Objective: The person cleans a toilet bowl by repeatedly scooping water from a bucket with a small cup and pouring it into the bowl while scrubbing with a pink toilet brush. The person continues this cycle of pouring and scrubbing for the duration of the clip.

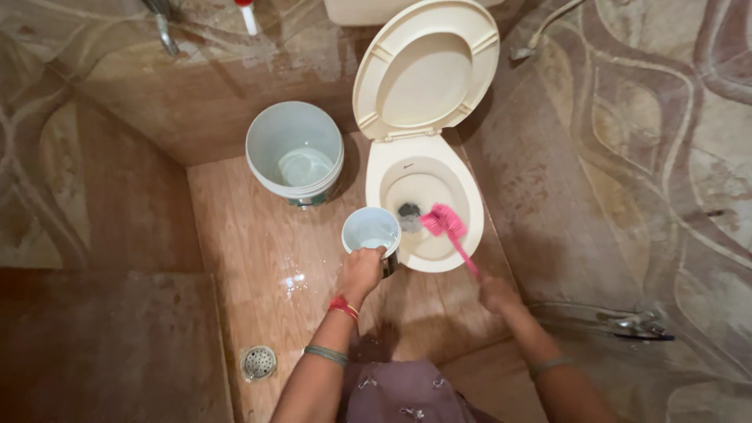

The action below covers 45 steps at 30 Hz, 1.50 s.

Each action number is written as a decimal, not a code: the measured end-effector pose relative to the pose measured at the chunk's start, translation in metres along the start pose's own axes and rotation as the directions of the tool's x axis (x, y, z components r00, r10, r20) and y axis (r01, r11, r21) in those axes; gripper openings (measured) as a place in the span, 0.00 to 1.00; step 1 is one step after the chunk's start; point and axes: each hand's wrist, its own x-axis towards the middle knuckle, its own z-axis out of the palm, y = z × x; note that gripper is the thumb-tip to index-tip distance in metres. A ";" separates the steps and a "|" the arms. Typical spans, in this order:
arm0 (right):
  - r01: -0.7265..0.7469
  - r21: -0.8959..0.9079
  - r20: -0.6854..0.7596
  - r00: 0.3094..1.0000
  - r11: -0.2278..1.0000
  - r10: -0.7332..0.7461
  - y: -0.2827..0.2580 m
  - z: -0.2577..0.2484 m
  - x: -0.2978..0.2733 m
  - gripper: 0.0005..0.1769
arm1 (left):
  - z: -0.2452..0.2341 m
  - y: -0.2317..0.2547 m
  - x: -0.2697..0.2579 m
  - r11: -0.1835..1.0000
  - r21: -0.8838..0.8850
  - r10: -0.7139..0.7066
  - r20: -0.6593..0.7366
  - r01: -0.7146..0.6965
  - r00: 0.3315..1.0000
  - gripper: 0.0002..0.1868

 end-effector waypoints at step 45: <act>-0.220 0.909 0.318 0.915 0.354 -0.247 -0.098 -0.014 0.138 0.14 | -0.031 0.006 -0.010 0.982 0.089 -0.167 0.013 0.165 0.986 0.09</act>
